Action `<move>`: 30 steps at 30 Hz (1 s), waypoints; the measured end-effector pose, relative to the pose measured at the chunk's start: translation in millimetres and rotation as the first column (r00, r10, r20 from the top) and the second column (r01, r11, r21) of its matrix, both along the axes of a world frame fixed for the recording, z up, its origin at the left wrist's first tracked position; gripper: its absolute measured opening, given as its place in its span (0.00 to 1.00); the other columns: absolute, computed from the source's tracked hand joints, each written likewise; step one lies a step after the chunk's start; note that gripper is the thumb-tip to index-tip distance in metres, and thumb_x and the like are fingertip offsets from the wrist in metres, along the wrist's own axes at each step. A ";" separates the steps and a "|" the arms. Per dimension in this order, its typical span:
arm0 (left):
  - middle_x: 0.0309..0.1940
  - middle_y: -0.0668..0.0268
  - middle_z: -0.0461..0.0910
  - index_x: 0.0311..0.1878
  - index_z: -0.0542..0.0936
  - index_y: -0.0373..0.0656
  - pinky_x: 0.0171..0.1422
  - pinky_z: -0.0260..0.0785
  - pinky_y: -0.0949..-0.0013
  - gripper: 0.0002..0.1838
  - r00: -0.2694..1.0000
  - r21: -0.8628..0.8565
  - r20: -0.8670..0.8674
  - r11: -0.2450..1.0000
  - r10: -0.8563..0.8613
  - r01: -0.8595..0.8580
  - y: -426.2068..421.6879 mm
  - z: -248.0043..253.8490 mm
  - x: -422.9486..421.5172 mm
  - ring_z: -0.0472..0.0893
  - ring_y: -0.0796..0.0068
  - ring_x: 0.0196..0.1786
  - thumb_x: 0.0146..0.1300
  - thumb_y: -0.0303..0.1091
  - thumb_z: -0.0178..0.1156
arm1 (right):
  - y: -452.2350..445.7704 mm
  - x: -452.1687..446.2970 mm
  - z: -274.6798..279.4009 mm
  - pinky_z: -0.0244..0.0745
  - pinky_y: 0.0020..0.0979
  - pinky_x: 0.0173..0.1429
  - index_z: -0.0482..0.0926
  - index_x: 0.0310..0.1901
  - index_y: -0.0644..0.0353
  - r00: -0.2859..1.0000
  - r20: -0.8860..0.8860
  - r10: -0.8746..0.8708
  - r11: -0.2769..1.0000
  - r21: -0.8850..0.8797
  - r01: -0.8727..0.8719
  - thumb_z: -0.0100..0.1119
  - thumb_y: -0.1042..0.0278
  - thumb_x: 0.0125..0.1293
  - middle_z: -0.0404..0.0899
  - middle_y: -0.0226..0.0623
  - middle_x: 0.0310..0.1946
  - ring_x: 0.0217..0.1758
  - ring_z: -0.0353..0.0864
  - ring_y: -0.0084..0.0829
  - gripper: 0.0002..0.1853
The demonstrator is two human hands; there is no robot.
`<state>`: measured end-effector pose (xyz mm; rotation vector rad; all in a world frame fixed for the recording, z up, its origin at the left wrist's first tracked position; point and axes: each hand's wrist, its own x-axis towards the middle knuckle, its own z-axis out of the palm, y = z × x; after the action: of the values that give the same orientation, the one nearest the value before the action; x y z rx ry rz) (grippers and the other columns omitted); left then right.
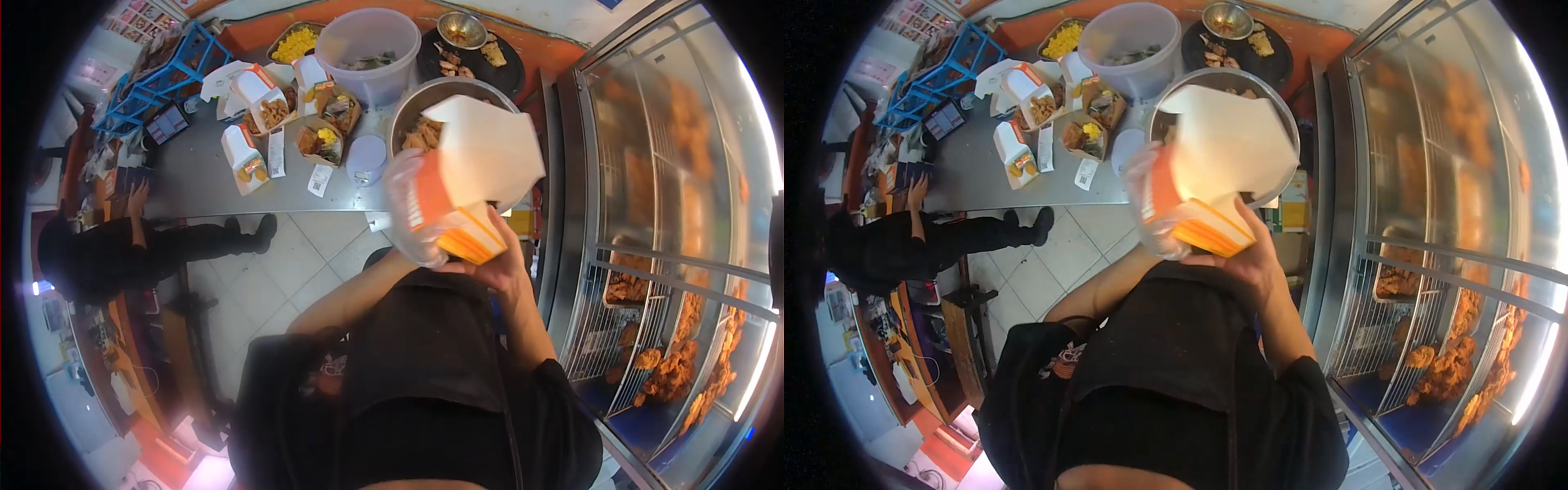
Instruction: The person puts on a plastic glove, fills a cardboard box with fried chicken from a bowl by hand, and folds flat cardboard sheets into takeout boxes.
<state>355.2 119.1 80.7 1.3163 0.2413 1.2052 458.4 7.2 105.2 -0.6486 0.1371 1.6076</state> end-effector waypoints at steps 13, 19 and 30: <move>0.68 0.53 0.65 0.72 0.59 0.43 0.75 0.53 0.56 0.43 0.025 0.309 -0.935 0.776 0.355 0.549 113.9 -38.7 90.6 0.63 0.54 0.72 0.55 0.44 0.66 | -52.2 134.5 -40.2 0.73 0.41 0.60 0.59 0.69 0.53 0.499 0.728 -0.471 0.685 -0.055 0.727 0.59 0.68 0.66 0.69 0.40 0.60 0.63 0.72 0.37 0.32; 0.50 0.55 0.81 0.57 0.75 0.46 0.56 0.72 0.58 0.27 -0.152 0.162 -0.850 0.524 0.505 0.836 133.4 -58.0 139.8 0.80 0.55 0.55 0.55 0.44 0.65 | -19.5 154.6 -73.1 0.60 0.35 0.69 0.56 0.70 0.59 0.503 0.790 -0.350 0.819 -0.003 0.574 0.61 0.70 0.65 0.67 0.42 0.62 0.66 0.66 0.35 0.34; 0.42 0.49 0.82 0.52 0.78 0.40 0.54 0.72 0.54 0.23 -0.120 0.095 -0.972 0.808 0.201 0.582 149.5 -38.4 130.2 0.81 0.49 0.47 0.58 0.46 0.64 | 10.0 158.3 -95.0 0.57 0.33 0.70 0.52 0.72 0.64 0.504 0.834 -0.226 0.828 -0.108 0.550 0.62 0.67 0.65 0.67 0.46 0.64 0.66 0.67 0.35 0.39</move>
<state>485.4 268.6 42.2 2.5154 0.7934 -0.4682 616.7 17.2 10.2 -1.4767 -0.0886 0.7037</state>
